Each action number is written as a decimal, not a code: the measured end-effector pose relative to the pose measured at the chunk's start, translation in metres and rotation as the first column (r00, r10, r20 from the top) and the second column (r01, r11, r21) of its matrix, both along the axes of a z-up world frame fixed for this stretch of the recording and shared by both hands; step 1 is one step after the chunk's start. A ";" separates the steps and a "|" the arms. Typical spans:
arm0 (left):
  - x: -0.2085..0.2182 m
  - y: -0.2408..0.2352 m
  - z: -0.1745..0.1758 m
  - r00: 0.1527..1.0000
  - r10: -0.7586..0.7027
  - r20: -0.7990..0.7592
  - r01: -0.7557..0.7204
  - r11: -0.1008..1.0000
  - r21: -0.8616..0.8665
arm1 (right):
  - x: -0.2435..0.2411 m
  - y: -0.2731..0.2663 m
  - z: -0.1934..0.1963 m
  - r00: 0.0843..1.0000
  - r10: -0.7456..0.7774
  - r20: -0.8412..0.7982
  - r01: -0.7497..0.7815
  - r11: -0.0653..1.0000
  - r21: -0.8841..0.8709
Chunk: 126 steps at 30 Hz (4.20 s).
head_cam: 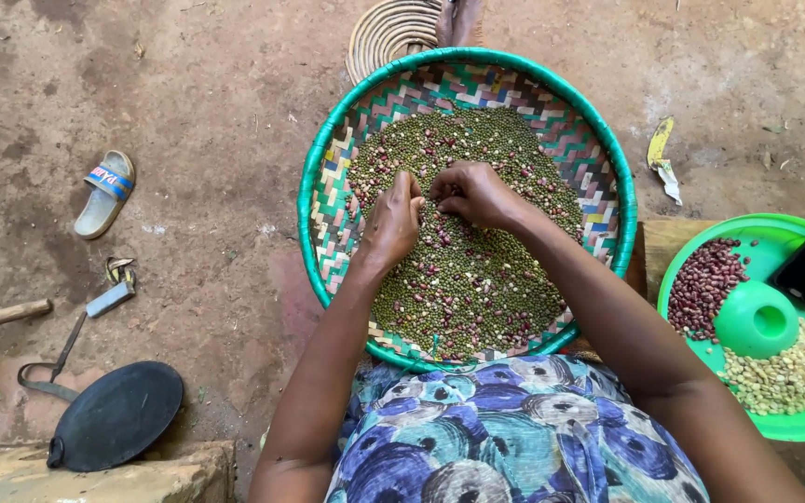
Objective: The person sits on the ground and sorts a mixture of green and red beans in a large woven basket using their hands. They pick out specific beans and transfer them into a green plastic bowl placed to the right.
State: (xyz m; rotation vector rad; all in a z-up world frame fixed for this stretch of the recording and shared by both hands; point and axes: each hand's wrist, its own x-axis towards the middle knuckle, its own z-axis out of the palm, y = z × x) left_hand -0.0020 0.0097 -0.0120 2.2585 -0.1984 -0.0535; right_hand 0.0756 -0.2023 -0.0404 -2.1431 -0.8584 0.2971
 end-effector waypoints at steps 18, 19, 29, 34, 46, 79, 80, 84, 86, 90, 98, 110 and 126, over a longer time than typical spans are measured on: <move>0.004 0.008 0.011 1.000 -0.005 0.014 0.005 0.999 -0.032 | -0.016 -0.025 0.041 0.854 -0.026 -0.519 0.141 0.973 0.183; 0.002 0.011 0.013 1.000 -0.004 0.013 0.005 0.999 -0.032 | -0.014 -0.024 0.037 0.854 -0.026 -0.520 0.141 0.973 0.183; -0.008 0.008 0.022 0.973 -0.046 -0.228 0.098 0.970 0.224 | -0.013 -0.017 0.019 0.991 0.073 -0.110 -0.078 0.996 -0.038; -0.006 0.004 0.013 0.969 -0.050 -0.241 0.113 0.961 0.253 | -0.014 -0.022 0.025 0.989 0.072 -0.133 -0.078 0.996 -0.043; 0.004 0.002 0.013 0.981 0.062 -0.184 -0.099 0.976 -0.196 | -0.006 -0.048 0.042 0.872 -0.005 -0.489 0.137 0.963 0.234; -0.010 -0.043 -0.022 0.995 -0.094 -0.028 0.098 0.975 0.200 | -0.014 -0.054 0.011 0.992 0.096 -0.086 -0.094 0.995 0.031; -0.008 -0.042 -0.024 0.996 -0.079 -0.048 0.082 0.995 0.058 | -0.012 -0.053 0.002 0.990 0.107 -0.091 -0.106 0.994 0.024; -0.007 -0.045 -0.012 0.935 -0.113 -0.335 -0.088 0.843 -0.531 | -0.014 -0.050 0.006 0.988 0.129 -0.087 -0.129 0.992 -0.001; -0.006 -0.044 -0.005 0.908 -0.143 -0.394 -0.155 0.759 -0.633 | -0.016 -0.049 0.005 0.989 0.121 -0.087 -0.122 0.993 -0.003; -0.009 -0.044 0.024 0.829 -0.226 -0.512 -0.303 0.587 -0.751 | -0.021 -0.049 0.009 0.992 -0.021 -0.123 0.026 0.999 0.038; -0.006 -0.040 -0.004 0.779 -0.230 -0.583 -0.448 0.447 -0.774 | -0.037 -0.007 0.055 0.961 -0.218 -0.170 0.275 0.805 0.526; 0.003 -0.016 -0.006 0.874 0.034 -0.484 -0.483 0.155 -0.862 | -0.056 0.003 0.011 0.959 -0.193 0.210 0.079 0.888 0.453; 0.002 0.001 0.007 0.877 0.295 -0.379 -0.404 0.025 -0.914 | -0.068 0.045 0.007 0.838 0.321 0.442 -0.075 0.870 -0.488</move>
